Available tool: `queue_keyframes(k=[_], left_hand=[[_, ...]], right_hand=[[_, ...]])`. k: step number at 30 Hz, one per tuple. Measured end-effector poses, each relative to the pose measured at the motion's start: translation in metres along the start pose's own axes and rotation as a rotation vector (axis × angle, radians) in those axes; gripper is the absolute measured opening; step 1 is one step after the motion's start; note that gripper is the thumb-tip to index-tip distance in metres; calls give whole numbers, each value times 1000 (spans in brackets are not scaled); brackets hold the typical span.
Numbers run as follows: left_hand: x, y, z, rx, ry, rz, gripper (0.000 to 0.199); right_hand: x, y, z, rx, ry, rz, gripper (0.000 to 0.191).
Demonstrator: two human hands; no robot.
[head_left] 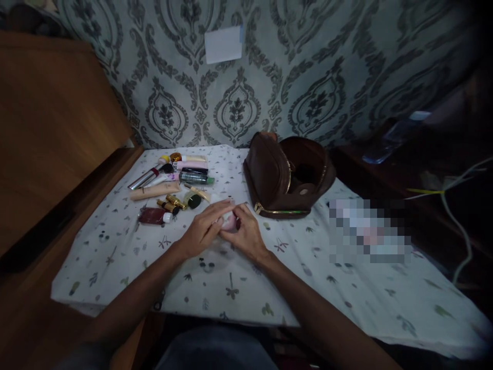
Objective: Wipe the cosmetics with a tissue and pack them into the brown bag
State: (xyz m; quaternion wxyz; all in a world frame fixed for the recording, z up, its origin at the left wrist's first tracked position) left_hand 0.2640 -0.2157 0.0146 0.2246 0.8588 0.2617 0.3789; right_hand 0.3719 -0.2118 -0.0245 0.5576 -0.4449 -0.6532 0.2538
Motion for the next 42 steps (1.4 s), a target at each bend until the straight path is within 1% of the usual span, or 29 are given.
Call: queue_keyframes(k=[2, 6, 8, 11, 13, 14, 16, 19, 22, 25, 28, 30, 32, 34, 37, 39, 42], left_hand=[[0, 1, -1, 71, 2, 32, 41], [-3, -5, -4, 165, 71, 12, 41], [-6, -1, -4, 195, 101, 44, 42], [-10, 15, 3, 215, 93, 178, 45], [-12, 26, 10, 243, 58, 264, 46], [-13, 30, 12, 265, 44, 285, 46], [-12, 31, 14, 306, 21, 284, 44], [-8, 28, 14, 304, -12, 230, 43], [-4, 21, 12, 239, -24, 162, 45], [-2, 15, 10, 215, 8, 109, 44], [-2, 8, 9, 249, 54, 68, 43], [-3, 2, 7, 250, 84, 27, 44], [-4, -8, 4, 224, 106, -47, 46], [-5, -21, 1, 184, 120, -156, 49], [-7, -37, -4, 115, 147, -288, 50], [-8, -41, -7, 80, 164, -321, 50], [-9, -41, -7, 79, 171, -333, 51]], right_hand=[[1, 3, -5, 55, 36, 48, 28], [2, 18, -16, 216, 125, 196, 33], [1, 23, -18, 227, 153, 244, 34], [-1, 23, -19, 191, 166, 233, 36], [-2, 18, -15, 159, 124, 201, 37], [-3, 15, -12, 138, 90, 180, 36], [-4, 9, -5, 102, 24, 131, 28], [-6, 5, -1, 113, -9, 95, 26], [-6, 11, 1, 173, 4, 142, 36], [-4, 19, 2, 285, 45, 176, 43], [-2, 24, -1, 458, 107, 174, 57], [-1, 30, 2, 583, 104, 234, 68], [-3, 35, 7, 701, 84, 329, 76], [-5, 34, 10, 822, 73, 397, 76], [-6, 28, 14, 974, 52, 438, 64], [-7, 29, 16, 1005, 43, 464, 60], [-9, 38, 16, 968, 55, 507, 56]])
Point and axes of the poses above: each hand's wrist, its own x-axis towards the middle knuckle, its own z-axis out of the palm, y = z × x, the point moved 10 cm from there along x, towards the middle knuckle, and after that the axes turned 12 degrees about x, right-handed, at the moved point
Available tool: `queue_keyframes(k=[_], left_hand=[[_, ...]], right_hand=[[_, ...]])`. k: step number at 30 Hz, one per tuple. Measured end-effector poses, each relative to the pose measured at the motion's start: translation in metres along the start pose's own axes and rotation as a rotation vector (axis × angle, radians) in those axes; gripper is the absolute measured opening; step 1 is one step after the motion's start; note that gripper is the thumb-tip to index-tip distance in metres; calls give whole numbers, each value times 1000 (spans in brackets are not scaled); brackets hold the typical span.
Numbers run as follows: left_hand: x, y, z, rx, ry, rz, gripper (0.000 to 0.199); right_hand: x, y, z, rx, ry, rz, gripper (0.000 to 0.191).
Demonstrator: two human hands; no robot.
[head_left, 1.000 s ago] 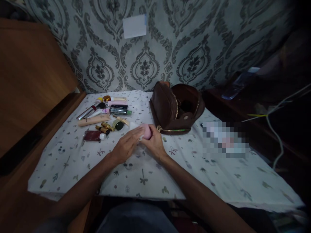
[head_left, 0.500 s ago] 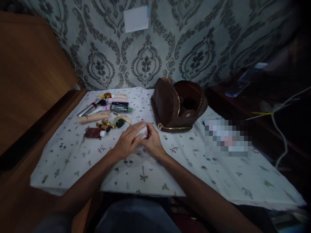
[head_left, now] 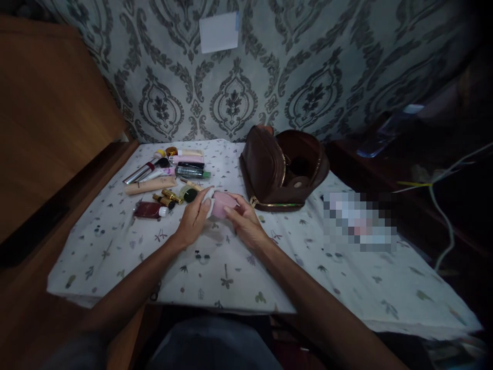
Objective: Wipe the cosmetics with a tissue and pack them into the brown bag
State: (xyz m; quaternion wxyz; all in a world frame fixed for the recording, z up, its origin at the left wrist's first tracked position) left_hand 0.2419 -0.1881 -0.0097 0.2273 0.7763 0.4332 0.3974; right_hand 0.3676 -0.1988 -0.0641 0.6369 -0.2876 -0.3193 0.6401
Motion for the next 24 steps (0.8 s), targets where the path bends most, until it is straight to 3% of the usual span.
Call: queue_keyframes(k=[4, 8, 12, 14, 18, 24], left_hand=[[-5, 11, 3, 73, -13, 85, 49], [-13, 33, 6, 207, 4, 283, 47], [-22, 56, 11, 342, 22, 525, 58], [-24, 59, 13, 372, 31, 574, 63], [-18, 44, 13, 325, 28, 485, 74], [-11, 11, 8, 196, 13, 237, 80]], right_hand=[[2, 0, -5, 8, 21, -17, 50], [2, -5, -3, 106, 29, -23, 55], [2, -4, -3, 262, 47, 11, 45], [2, -3, -2, 331, 39, 27, 37], [-2, 2, 8, 361, -23, 95, 32], [-8, 7, 17, 278, -82, 155, 57]])
Point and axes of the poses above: each hand's wrist, its own x-axis towards the middle knuckle, its own z-axis out of the palm, y = z × x, the point moved 10 cm from there along x, towards the middle knuckle, and after that the axes turned 12 degrees about x, right-handed, at the moved point
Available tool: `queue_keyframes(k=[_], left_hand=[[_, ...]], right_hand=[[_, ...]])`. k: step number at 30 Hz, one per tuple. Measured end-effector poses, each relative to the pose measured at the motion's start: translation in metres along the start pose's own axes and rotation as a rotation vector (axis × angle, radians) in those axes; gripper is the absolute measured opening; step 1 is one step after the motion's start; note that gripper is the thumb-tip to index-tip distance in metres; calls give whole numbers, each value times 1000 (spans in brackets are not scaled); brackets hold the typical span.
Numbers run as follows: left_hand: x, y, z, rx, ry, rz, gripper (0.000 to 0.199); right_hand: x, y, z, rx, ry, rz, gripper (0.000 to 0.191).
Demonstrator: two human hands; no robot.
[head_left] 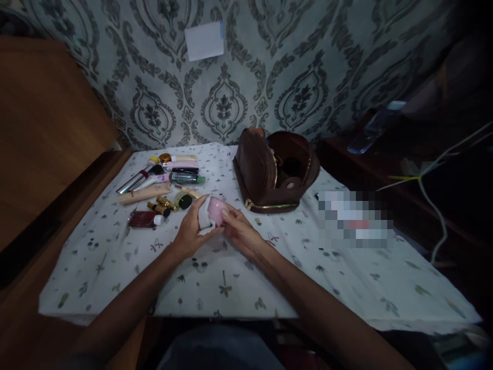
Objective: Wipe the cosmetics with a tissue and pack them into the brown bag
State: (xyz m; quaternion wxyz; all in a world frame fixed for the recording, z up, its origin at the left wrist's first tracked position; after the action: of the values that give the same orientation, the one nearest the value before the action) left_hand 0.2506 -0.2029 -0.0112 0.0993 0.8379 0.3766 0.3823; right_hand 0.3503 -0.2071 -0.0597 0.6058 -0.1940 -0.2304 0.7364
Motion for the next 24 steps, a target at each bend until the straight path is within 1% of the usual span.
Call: queue_keyframes(k=[3, 6, 8, 11, 13, 14, 16, 18, 20, 22, 24], left_hand=[[0, -6, 3, -51, -77, -74, 77], [0, -10, 3, -88, -106, -159, 75], [-1, -12, 4, -140, -100, -213, 71], [-3, -22, 5, -238, -56, -343, 69], [-9, -36, 8, -313, -20, -483, 69], [-15, -45, 11, -381, -19, -579, 67], [-29, -57, 26, -567, -70, -766, 57], [-39, -57, 41, -731, -162, -875, 47], [-42, -51, 47, -804, -211, -906, 42], [-42, -46, 47, -839, -193, -955, 40], [-42, -42, 47, -890, -141, -1046, 36]], right_hand=[[2, -3, -5, -55, 11, -1, 62], [4, -10, -7, -152, -2, -29, 61], [5, -16, -6, -262, -16, -68, 61], [3, -28, 0, -445, -51, -156, 67], [-1, -40, 9, -566, -83, -263, 66], [-5, -48, 15, -646, -97, -337, 65], [-17, -65, 29, -862, -132, -505, 61], [-30, -74, 47, -1137, -188, -627, 57], [-40, -76, 59, -1411, -237, -674, 51], [-45, -78, 64, -1632, -251, -667, 47], [-51, -85, 68, -1737, -255, -670, 44]])
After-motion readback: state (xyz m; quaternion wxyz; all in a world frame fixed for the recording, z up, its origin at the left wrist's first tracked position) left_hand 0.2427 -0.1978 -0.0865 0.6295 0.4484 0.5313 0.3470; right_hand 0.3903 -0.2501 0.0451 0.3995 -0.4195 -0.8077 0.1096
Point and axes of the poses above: each hand's wrist, its own x-axis towards the middle knuckle, its own z-axis out of the palm, y = z × x, the point moved 10 cm from there along x, towards the middle knuckle, and after that the axes turned 12 degrees about x, right-handed, at the moved point
